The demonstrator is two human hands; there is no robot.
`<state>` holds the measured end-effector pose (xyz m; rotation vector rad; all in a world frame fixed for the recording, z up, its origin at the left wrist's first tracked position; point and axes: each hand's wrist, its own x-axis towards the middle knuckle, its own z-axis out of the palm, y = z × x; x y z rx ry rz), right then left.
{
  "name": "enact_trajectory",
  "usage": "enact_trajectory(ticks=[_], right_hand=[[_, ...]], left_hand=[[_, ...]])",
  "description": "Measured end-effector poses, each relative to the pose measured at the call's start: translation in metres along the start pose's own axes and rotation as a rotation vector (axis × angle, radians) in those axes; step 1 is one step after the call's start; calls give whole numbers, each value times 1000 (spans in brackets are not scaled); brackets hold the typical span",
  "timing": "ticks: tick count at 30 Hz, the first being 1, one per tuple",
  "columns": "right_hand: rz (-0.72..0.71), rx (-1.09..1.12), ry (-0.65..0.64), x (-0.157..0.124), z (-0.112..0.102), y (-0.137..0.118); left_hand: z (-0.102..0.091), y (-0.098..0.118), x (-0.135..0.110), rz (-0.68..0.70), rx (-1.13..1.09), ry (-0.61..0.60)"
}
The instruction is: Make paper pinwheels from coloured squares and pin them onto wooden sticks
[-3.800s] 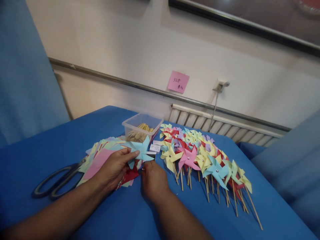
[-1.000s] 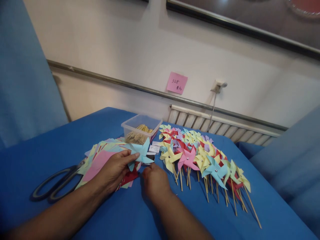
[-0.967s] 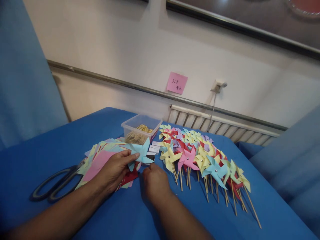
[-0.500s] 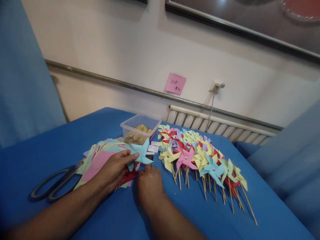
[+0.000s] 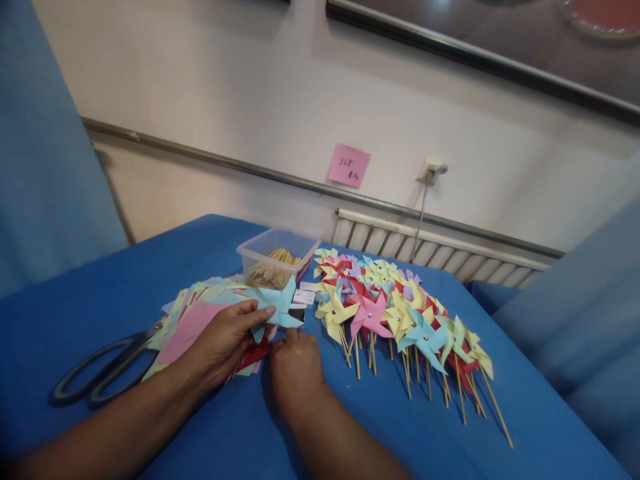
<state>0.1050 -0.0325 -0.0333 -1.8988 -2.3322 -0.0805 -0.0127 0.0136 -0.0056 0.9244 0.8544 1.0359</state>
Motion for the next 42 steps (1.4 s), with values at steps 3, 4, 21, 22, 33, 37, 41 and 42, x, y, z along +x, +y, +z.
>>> enact_trajectory(ticks=[3, 4, 21, 22, 33, 37, 41, 42], right_hand=[[13, 30, 25, 0, 2, 2], [23, 42, 32, 0, 2, 2], [121, 102, 62, -6, 6, 10], [118, 113, 78, -5, 8, 12], [19, 452, 162, -19, -3, 24], [33, 851, 162, -41, -16, 22], [120, 1184, 309, -50, -24, 20], [145, 1207, 368, -49, -25, 20]], left_hand=[[0, 0, 0, 2, -2, -14], [1, 0, 0, 3, -3, -14], [3, 3, -3, -7, 4, 17], [3, 3, -3, -6, 5, 16], [-2, -2, 0, 108, 175, 51], [-2, -1, 1, 161, 265, 90], [2, -4, -3, 229, 491, 103], [4, -5, -5, 236, 541, 104]])
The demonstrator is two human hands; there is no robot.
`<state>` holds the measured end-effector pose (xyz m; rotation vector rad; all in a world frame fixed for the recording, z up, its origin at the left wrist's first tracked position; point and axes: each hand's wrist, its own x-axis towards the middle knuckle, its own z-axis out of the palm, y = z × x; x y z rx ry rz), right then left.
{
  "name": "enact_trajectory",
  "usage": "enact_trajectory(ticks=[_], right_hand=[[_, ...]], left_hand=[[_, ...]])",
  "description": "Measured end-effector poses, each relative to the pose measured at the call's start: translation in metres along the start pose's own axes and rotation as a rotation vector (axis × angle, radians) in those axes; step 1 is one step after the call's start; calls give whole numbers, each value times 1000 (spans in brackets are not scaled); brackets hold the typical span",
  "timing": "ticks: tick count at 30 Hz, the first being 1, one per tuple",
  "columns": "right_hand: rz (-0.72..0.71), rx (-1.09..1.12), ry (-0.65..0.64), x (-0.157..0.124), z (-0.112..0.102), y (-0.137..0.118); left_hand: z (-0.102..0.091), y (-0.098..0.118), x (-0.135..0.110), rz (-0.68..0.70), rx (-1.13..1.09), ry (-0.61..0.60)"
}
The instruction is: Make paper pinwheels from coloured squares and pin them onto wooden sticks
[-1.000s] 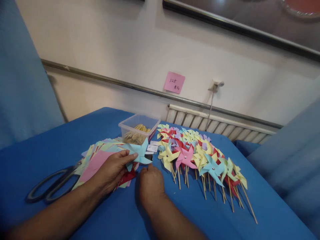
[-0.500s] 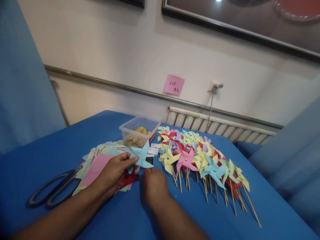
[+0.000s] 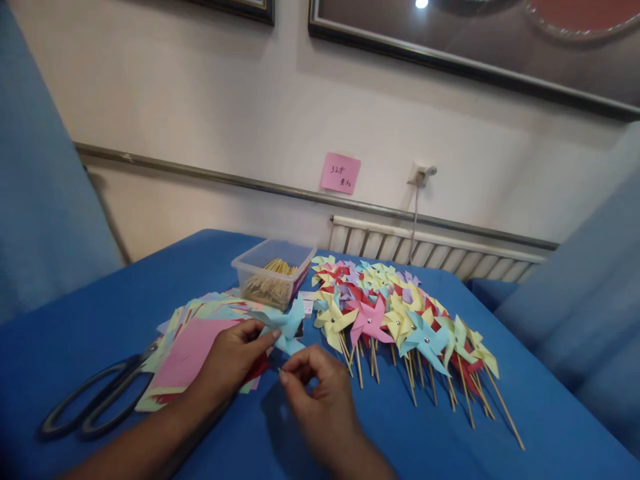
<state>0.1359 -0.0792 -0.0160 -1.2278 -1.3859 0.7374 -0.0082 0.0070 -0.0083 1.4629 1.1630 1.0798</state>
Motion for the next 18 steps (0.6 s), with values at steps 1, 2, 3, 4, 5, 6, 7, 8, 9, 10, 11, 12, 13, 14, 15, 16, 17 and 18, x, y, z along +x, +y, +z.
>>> enact_trajectory(ticks=[1, 2, 3, 4, 5, 6, 7, 8, 9, 10, 11, 12, 13, 14, 15, 16, 17, 18], right_hand=[[-6, 13, 50, 2, 0, 1], [-9, 17, 90, 5, 0, 2], [-7, 16, 120, 7, 1, 4], [-5, 11, 140, 10, 1, 7], [-1, 5, 155, 12, 2, 9], [3, -2, 166, 14, 2, 12], [10, -9, 175, 15, 2, 14], [17, -15, 181, 16, 2, 15], [26, -20, 184, 16, 2, 16], [33, -22, 183, 16, 2, 18], [39, -24, 181, 16, 3, 19], [43, -25, 182, 17, 3, 19], [45, -25, 183, 17, 3, 20], [48, -22, 185, 17, 3, 21], [52, -18, 187, 17, 2, 22], [59, -14, 187, 17, 2, 23], [67, -11, 184, 17, 2, 23], [74, -8, 182, 17, 2, 24]], left_hand=[[2, 1, -2, 6, 38, -4], [5, 2, -4, 9, 65, -10], [7, 4, -6, 11, 86, -19], [9, 6, -7, 17, 102, -30], [10, 7, -9, 24, 113, -42], [12, 9, -10, 29, 122, -59], [13, 10, -11, 31, 128, -74], [13, 10, -12, 30, 134, -88], [14, 10, -13, 26, 136, -98], [14, 10, -14, 19, 136, -107], [15, 9, -14, 12, 134, -114], [15, 9, -15, 7, 130, -122], [15, 8, -15, 3, 126, -128], [15, 8, -16, -1, 122, -136], [15, 8, -16, -3, 115, -142], [15, 9, -16, -5, 106, -149], [15, 10, -17, -5, 94, -154], [15, 11, -17, -5, 81, -159]])
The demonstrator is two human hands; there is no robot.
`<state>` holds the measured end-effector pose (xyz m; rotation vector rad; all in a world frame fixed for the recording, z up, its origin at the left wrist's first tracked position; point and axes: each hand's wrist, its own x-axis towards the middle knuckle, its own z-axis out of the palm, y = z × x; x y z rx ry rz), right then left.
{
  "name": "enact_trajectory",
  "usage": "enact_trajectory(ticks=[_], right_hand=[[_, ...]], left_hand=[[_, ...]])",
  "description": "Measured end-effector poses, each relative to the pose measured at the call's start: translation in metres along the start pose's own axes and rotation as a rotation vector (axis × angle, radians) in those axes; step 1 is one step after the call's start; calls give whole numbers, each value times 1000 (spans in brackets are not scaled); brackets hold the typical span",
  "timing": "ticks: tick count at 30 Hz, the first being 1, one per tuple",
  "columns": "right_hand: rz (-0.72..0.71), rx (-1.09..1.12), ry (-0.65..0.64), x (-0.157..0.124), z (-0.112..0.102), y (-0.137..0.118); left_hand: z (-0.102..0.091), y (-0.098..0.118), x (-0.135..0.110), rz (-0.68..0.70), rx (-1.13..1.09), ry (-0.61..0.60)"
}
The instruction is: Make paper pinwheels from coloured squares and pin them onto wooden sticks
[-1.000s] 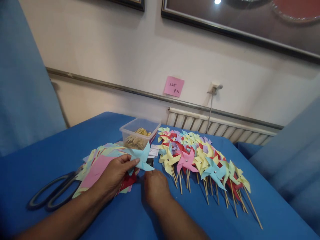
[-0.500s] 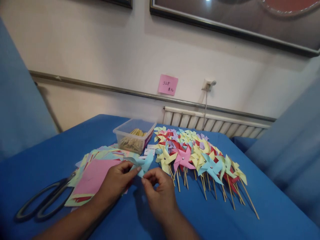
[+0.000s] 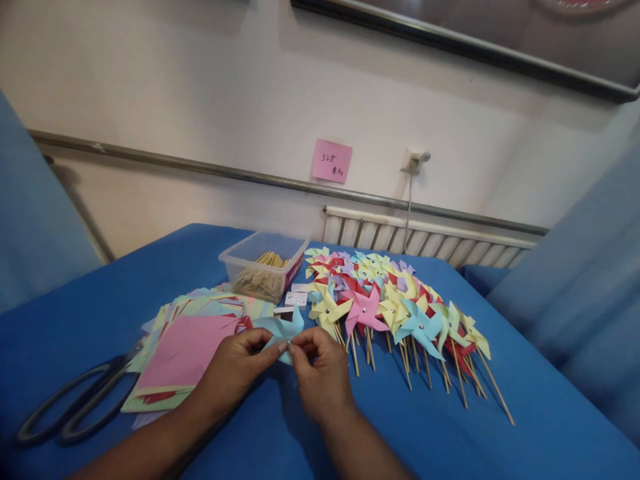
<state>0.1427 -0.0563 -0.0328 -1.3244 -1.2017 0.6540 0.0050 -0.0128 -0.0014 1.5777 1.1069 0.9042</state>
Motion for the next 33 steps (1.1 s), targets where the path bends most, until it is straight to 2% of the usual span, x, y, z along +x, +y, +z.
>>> enact_trajectory(ticks=[6, 14, 21, 28, 33], right_hand=[[-4, 3, -6, 0, -2, 0], [-10, -30, -22, -2, -2, -2], [6, -39, -13, -3, -2, -5], [79, 120, 15, -4, 2, -7], [22, 184, 53, -3, 3, -6]], left_hand=[[0, 4, -1, -11, -13, -5], [1, -2, 0, 1, 52, 35], [2, 1, -4, 38, 115, 87], [5, 5, -9, 149, 134, 125], [5, 2, -9, 180, 107, 102]])
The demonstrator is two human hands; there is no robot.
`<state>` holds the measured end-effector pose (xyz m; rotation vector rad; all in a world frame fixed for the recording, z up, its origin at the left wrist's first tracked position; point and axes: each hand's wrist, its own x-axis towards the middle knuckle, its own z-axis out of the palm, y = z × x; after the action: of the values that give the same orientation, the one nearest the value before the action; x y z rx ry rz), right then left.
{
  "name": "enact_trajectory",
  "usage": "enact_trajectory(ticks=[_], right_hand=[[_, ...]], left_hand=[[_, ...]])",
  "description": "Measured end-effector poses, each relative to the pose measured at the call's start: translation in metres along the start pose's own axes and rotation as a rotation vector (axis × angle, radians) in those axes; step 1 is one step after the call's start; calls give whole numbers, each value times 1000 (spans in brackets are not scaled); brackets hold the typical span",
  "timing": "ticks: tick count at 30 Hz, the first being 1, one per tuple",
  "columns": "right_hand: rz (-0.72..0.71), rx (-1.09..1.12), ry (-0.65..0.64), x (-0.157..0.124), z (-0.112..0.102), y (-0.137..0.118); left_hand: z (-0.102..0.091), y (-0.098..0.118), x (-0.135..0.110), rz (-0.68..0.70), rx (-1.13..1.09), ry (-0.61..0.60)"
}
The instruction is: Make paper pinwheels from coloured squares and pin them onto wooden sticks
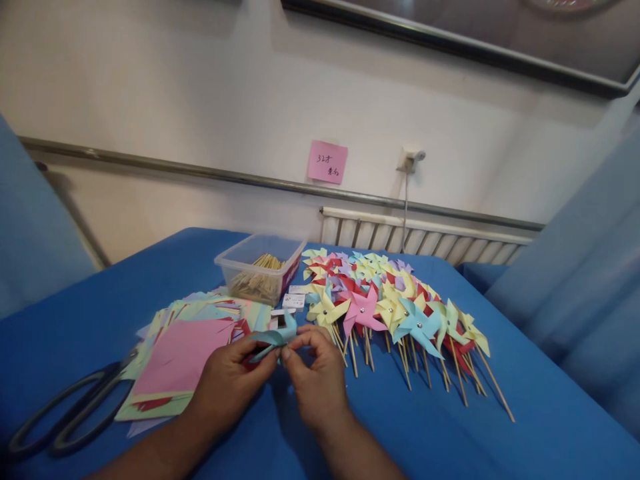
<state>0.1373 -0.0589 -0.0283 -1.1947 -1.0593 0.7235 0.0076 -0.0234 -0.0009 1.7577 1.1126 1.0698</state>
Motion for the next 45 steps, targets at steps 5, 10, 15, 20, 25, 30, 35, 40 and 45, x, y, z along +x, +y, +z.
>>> enact_trajectory(ticks=[5, 10, 15, 20, 25, 30, 35, 40, 45], right_hand=[[133, 255, -73, 1, 3, -1], [148, 293, -79, 1, 4, 1], [139, 342, -51, 0, 7, 5], [153, 491, -54, 1, 11, 3], [178, 551, -87, 3, 11, 5], [112, 481, -153, 1, 9, 5], [78, 368, -107, -2, 9, 5], [53, 336, -113, -3, 10, 9], [42, 298, -105, -3, 9, 11]], left_hand=[[0, -2, 0, -12, -8, -19], [-1, -1, 0, -75, -40, 2], [-2, -3, 0, -118, -98, -9], [-2, -5, 1, -85, -98, -28], [-4, -2, -1, -12, 8, -26], [-7, 2, -3, 50, 59, -33], [-8, 2, -3, 72, 82, -38], [-9, 5, -4, 82, 83, -59], [-11, 3, -5, 64, 57, -81]])
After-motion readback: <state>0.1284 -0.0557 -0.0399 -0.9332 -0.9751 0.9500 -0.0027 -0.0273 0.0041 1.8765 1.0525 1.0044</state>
